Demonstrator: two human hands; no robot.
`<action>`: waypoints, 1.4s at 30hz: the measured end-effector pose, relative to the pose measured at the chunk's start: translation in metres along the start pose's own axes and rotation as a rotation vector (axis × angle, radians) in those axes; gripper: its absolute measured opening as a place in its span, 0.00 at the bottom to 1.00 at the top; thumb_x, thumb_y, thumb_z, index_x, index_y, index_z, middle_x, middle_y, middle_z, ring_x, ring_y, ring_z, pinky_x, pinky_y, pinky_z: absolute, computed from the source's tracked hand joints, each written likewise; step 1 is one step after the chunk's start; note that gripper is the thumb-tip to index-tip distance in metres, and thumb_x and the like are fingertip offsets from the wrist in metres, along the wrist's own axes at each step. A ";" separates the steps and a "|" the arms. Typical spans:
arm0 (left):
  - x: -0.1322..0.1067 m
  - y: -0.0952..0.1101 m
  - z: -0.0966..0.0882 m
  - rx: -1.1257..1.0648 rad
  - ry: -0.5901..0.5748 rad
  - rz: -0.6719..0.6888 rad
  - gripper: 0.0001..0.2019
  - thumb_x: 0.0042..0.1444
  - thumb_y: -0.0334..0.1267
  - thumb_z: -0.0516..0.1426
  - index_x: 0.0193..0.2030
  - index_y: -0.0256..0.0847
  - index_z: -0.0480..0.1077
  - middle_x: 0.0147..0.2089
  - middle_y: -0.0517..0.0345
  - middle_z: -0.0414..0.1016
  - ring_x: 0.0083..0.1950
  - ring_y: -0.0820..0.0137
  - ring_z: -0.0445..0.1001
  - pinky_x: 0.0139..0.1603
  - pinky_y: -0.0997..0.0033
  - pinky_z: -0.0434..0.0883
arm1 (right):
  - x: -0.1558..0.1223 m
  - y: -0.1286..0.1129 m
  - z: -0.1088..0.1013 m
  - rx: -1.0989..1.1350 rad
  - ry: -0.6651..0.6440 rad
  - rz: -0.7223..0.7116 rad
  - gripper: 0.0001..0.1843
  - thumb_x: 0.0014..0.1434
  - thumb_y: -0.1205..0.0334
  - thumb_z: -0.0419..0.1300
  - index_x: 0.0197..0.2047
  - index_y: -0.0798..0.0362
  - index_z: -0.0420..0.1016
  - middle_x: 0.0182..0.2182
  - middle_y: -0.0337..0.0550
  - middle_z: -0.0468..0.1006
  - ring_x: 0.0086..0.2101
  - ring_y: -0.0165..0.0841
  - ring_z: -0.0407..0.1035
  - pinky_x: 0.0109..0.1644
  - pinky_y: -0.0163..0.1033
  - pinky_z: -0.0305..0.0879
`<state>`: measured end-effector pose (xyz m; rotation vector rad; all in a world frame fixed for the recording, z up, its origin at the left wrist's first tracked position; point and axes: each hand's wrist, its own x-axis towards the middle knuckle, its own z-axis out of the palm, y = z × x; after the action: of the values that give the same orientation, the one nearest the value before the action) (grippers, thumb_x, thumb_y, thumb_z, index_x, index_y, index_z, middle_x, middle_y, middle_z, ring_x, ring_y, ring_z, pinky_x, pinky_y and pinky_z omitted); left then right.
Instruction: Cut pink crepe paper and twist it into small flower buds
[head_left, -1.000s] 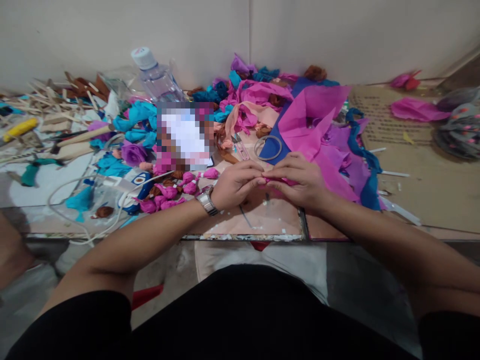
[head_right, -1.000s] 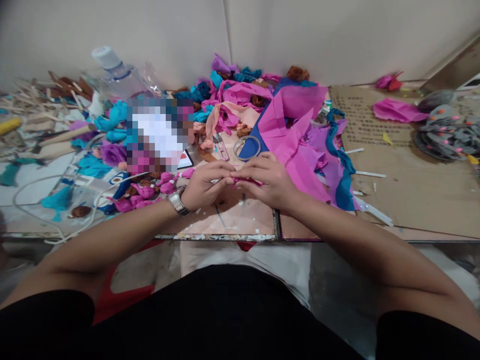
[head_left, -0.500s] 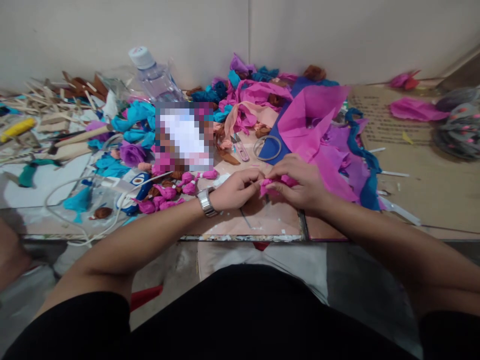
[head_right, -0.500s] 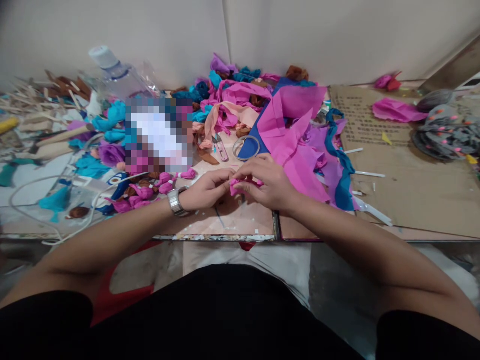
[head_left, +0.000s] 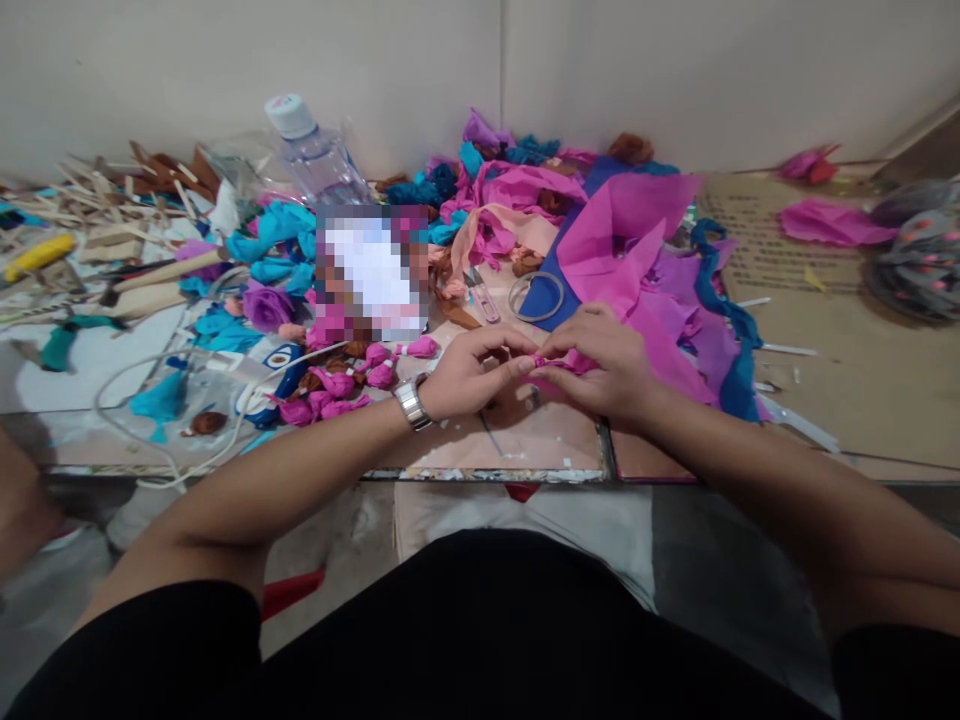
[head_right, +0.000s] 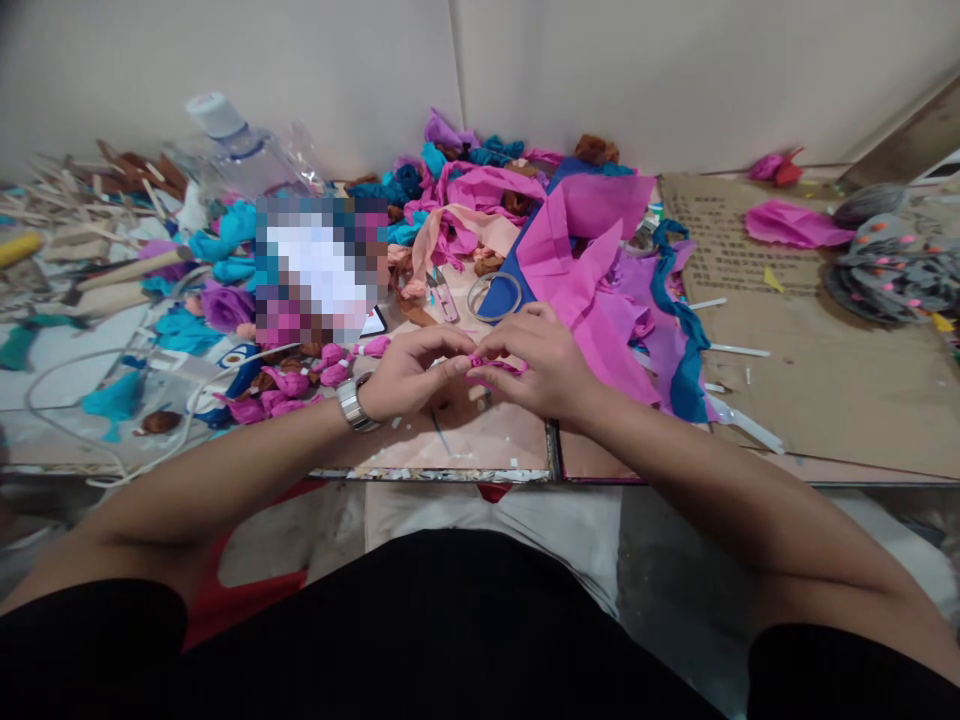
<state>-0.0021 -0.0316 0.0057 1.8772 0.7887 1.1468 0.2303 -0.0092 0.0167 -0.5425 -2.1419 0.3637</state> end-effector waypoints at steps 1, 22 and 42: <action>0.000 0.000 0.000 0.000 -0.002 -0.010 0.15 0.70 0.50 0.65 0.46 0.40 0.82 0.44 0.49 0.86 0.45 0.67 0.83 0.49 0.68 0.77 | 0.000 0.001 0.000 0.004 0.002 -0.008 0.13 0.70 0.48 0.71 0.40 0.47 0.80 0.34 0.39 0.87 0.36 0.38 0.79 0.53 0.53 0.67; 0.001 -0.003 -0.001 0.020 -0.004 0.042 0.19 0.74 0.52 0.59 0.39 0.40 0.77 0.39 0.52 0.81 0.41 0.68 0.77 0.47 0.67 0.74 | -0.002 0.000 0.001 0.023 -0.008 -0.002 0.09 0.72 0.54 0.69 0.53 0.43 0.84 0.38 0.39 0.89 0.38 0.38 0.82 0.47 0.49 0.73; 0.004 -0.003 -0.001 -0.154 0.033 -0.187 0.24 0.65 0.60 0.66 0.36 0.38 0.75 0.37 0.55 0.80 0.38 0.70 0.75 0.43 0.69 0.74 | 0.003 -0.008 -0.005 0.047 0.093 0.136 0.09 0.70 0.49 0.68 0.44 0.44 0.79 0.37 0.44 0.84 0.35 0.39 0.77 0.41 0.49 0.75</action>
<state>-0.0019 -0.0264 0.0047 1.6257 0.8500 1.0912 0.2309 -0.0144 0.0247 -0.6672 -2.0080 0.4546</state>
